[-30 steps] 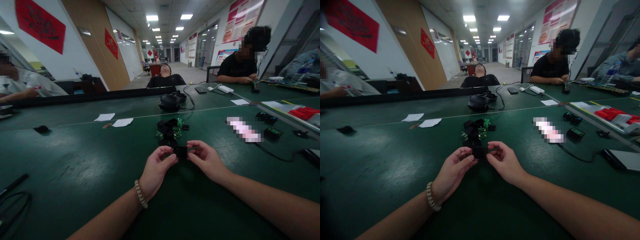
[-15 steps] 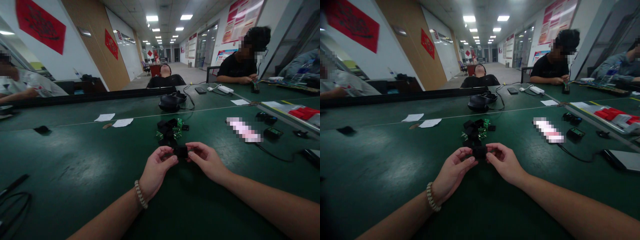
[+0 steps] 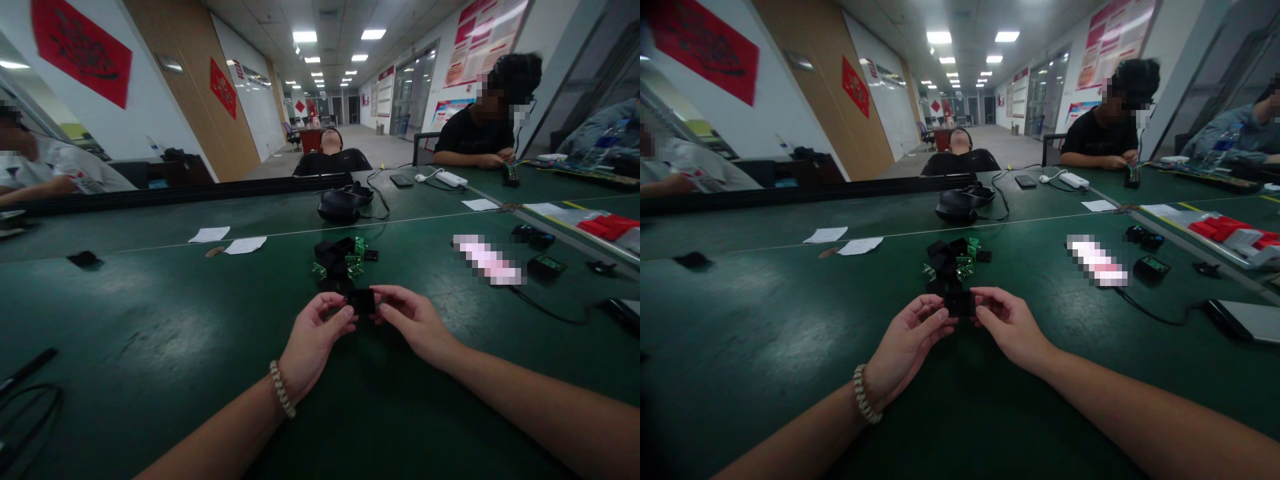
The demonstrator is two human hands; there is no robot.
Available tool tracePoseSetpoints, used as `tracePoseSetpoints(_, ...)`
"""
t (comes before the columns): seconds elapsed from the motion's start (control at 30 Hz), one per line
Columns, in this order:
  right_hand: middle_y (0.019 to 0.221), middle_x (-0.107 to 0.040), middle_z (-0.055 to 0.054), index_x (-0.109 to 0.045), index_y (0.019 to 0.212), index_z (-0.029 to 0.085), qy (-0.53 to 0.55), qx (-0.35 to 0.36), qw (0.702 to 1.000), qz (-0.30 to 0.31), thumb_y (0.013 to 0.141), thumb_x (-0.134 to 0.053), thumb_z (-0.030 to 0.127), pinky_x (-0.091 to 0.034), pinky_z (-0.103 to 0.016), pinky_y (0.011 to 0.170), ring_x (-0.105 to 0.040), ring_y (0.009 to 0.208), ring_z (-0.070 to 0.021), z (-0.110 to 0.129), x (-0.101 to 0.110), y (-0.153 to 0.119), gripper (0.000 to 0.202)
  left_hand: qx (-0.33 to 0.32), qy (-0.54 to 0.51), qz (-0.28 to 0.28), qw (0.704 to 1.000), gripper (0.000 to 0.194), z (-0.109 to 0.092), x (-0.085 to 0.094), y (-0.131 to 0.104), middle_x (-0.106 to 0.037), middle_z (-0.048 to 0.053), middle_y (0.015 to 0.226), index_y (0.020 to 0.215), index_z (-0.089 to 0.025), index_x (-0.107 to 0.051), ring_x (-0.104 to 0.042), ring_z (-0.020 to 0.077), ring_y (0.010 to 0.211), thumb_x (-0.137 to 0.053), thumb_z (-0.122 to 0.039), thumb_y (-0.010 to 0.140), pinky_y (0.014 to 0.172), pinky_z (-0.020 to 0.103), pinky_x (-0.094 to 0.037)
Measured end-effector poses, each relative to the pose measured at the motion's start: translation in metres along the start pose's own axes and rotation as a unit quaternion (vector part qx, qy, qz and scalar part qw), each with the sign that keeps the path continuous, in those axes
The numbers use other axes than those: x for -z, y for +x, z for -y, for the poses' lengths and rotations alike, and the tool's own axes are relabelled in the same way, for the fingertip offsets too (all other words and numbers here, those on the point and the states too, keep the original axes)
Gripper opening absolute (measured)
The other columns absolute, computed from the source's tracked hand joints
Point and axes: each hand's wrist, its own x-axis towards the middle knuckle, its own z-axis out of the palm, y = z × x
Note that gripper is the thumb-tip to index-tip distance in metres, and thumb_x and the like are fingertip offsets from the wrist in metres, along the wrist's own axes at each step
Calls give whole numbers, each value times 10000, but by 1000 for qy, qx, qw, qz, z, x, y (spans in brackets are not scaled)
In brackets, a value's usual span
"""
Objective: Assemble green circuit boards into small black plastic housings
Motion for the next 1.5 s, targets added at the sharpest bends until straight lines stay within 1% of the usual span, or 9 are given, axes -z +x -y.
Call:
tracePoseSetpoints(0.23, 988, -672, -44, -655, 1192, 215, -29, 3, 1000, 10, 802, -711, 237, -554, -375, 839, -654, 878, -179, -2, 1, 0, 395, -4, -2, -2, 1000, 194, 3, 2, 2, -643, 44, 1045, 945, -160, -647, -676, 150, 834, -759, -192, 791, 753, 285, -550)
tracePoseSetpoints(0.4, 979, -694, -57, -670, 1161, 200, -37, -11, 999, 3, 810, -707, 298, -543, -401, 849, -661, 890, -198, -2, 0, 0, 366, -8, -13, 2, 1000, 191, 5, 4, 3, -646, 38, 1024, 936, -154, -655, -681, 146, 807, -767, -186, 784, 727, 268, -554)
tracePoseSetpoints(0.5, 930, -709, -60, -683, 1132, 183, -41, -16, 999, -1, 823, -696, 335, -552, -399, 810, -666, 828, -192, -2, -1, 0, 345, 5, -10, 13, 1000, 199, 4, 5, 3, -652, 40, 1047, 959, -157, -663, -683, 142, 820, -761, -157, 786, 748, 271, -554)
tracePoseSetpoints(0.7, 888, -722, -61, -690, 1076, 157, -46, -23, 999, -9, 843, -682, 380, -571, -350, 733, -671, 747, -171, -1, -1, 1, 322, 8, -14, 10, 1000, 298, 2, 3, 1, -669, 66, 1075, 1018, -160, -663, -678, 154, 823, -776, -109, 747, 755, 291, -545)
tracePoseSetpoints(1.0, 846, -715, -50, -673, 1058, 157, -35, -30, 999, -17, 845, -677, 446, -573, -341, 705, -675, 724, -164, -2, 0, 2, 359, -3, -16, 0, 1000, 268, 2, 2, 1, -688, 58, 1014, 980, -157, -691, -672, 156, 817, -787, -131, 731, 793, 311, -535)
tracePoseSetpoints(1.07, 833, -704, -42, -666, 1028, 162, -33, -26, 999, -15, 839, -682, 448, -568, -335, 692, -670, 719, -162, -3, 0, 2, 343, -3, -15, 3, 1000, 251, 1, 2, 1, -699, 70, 1018, 977, -150, -705, -672, 165, 837, -782, -140, 739, 810, 318, -531)
tracePoseSetpoints(1.23, 770, -675, -15, -646, 934, 171, -41, -21, 999, -10, 831, -699, 416, -548, -306, 657, -652, 699, -150, -3, -1, 2, 271, 4, -8, 19, 1000, 249, 2, 1, 2, -709, 99, 1113, 1035, -143, -728, -662, 187, 934, -740, -148, 786, 861, 325, -525)
tracePoseSetpoints(1.37, 751, -680, -9, -637, 909, 178, -44, -21, 999, -9, 819, -711, 419, -545, -310, 657, -652, 683, -150, -2, -1, 1, 268, -5, -12, 9, 1000, 267, 3, 0, 3, -715, 85, 1102, 1044, -149, -725, -659, 183, 955, -750, -148, 778, 877, 315, -528)
tracePoseSetpoints(1.5, 720, -677, -5, -632, 880, 177, -51, -20, 999, 3, 825, -707, 416, -536, -302, 628, -646, 653, -146, -2, -2, 1, 257, -11, -13, -9, 1000, 278, 3, -1, 2, -695, 86, 1112, 1014, -155, -701, -670, 206, 962, -779, -148, 748, 859, 358, -558)
